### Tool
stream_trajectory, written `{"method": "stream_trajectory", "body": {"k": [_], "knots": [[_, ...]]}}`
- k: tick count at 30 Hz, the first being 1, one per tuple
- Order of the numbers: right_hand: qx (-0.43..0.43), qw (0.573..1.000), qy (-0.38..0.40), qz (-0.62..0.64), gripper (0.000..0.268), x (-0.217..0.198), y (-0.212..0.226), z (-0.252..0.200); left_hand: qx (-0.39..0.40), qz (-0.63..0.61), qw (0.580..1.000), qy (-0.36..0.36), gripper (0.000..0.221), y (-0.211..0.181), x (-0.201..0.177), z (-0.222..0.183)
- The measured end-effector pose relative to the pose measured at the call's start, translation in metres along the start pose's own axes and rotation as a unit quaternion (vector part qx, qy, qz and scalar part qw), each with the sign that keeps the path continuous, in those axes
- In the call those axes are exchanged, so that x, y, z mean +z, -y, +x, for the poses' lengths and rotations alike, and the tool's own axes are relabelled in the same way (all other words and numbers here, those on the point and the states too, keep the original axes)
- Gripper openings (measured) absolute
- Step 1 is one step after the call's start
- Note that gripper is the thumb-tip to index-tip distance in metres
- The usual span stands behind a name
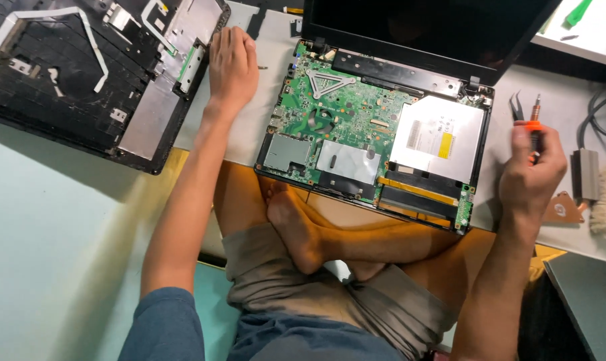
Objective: Connecting internal motherboard components and reassembling a laptop chassis.
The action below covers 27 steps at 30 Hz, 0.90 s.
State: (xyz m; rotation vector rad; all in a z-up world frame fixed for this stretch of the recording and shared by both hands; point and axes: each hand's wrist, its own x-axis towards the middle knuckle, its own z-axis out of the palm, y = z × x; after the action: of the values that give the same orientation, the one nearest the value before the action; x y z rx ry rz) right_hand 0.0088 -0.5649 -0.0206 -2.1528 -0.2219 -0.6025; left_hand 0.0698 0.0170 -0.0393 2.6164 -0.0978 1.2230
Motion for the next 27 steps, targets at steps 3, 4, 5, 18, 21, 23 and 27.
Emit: {"method": "stream_trajectory", "body": {"k": [3, 4, 5, 18, 21, 23, 27], "knots": [[-0.02, 0.999, 0.016, -0.024, 0.019, -0.002, 0.008, -0.003, 0.012, 0.004, 1.0, 0.025, 0.008, 0.006, 0.008, 0.01], [-0.019, 0.999, 0.019, -0.02, 0.02, -0.002, 0.01, -0.003, 0.041, -0.013, 0.998, 0.037, 0.009, 0.007, 0.007, 0.014], [-0.019, 0.999, 0.022, -0.015, 0.022, -0.001, 0.012, -0.003, 0.07, -0.03, 0.996, 0.049, 0.011, 0.007, 0.006, 0.018], [-0.035, 0.99, 0.046, -0.13, 0.021, 0.012, 0.01, 0.001, 0.037, -0.19, 0.979, 0.068, 0.003, -0.014, -0.023, 0.022], [-0.057, 0.995, 0.017, -0.077, 0.03, 0.01, 0.023, 0.005, 0.03, -0.236, 0.968, 0.076, 0.016, -0.013, -0.027, 0.022], [-0.011, 0.999, -0.016, 0.036, 0.028, 0.005, 0.029, 0.003, 0.017, -0.276, 0.96, 0.049, 0.024, -0.016, -0.032, 0.02], [-0.022, 0.994, -0.036, 0.097, 0.028, -0.012, 0.029, -0.015, -0.029, -0.406, 0.909, 0.091, 0.019, -0.088, -0.073, 0.01]]}}
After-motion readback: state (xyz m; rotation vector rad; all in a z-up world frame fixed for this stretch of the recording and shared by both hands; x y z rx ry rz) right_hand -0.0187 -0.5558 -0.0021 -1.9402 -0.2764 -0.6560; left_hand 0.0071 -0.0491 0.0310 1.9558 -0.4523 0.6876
